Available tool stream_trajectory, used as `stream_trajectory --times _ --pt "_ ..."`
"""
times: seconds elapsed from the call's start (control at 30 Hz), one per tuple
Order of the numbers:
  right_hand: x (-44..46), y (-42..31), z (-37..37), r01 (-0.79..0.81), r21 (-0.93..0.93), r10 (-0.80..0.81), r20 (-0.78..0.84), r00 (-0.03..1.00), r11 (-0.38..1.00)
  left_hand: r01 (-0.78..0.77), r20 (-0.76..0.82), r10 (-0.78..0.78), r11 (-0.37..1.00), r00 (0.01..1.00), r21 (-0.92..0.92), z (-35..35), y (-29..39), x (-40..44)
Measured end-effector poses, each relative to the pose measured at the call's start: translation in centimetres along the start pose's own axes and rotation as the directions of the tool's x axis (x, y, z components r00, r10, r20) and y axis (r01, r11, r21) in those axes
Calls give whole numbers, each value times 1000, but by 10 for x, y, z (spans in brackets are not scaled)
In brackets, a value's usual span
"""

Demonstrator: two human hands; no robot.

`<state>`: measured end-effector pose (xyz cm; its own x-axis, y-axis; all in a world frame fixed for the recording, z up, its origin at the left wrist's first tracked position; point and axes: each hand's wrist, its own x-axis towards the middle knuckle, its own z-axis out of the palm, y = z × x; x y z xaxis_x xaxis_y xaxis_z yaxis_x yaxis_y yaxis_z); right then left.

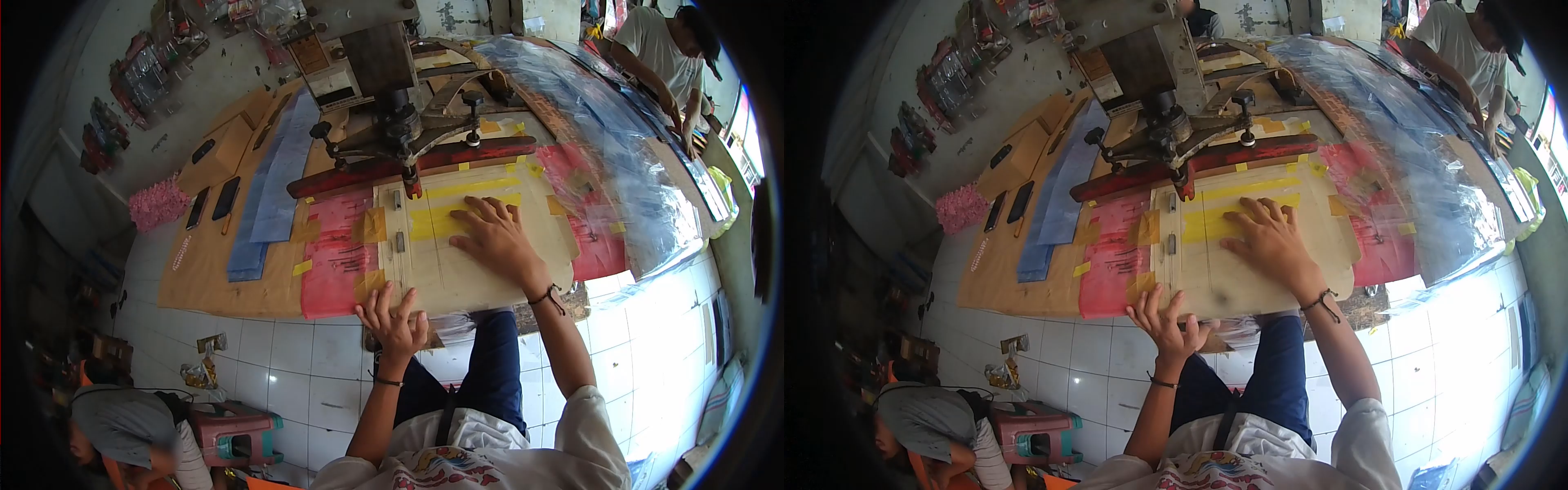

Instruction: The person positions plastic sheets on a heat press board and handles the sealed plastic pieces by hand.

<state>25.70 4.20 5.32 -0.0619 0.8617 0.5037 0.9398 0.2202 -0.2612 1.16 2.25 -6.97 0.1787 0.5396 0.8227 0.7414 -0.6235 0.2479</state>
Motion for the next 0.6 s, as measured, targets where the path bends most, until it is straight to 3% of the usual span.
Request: stream_trajectory --times 0.07,0.17,0.27,0.37,0.47,0.6 --pt "3 3 4 -13 15 13 -33 999 1000 60 51 -60 998 997 -17 -10 11 5" --pt "-2 3 0 -23 71 25 -34 999 997 104 153 -120 989 981 108 -40 42 32" --pt "-1 -1 -6 -53 139 53 1 999 989 129 237 -132 991 962 29 -60 57 63" --pt "-1 -1 -8 -25 172 25 5 1000 985 107 367 -21 971 930 -215 -51 53 101" --pt "-2 -6 -9 -15 205 13 9 1000 979 -59 349 109 987 931 -152 -17 41 111" --pt "-2 -2 -6 0 272 10 -33 999 962 -40 415 94 990 905 -136 -5 40 124"
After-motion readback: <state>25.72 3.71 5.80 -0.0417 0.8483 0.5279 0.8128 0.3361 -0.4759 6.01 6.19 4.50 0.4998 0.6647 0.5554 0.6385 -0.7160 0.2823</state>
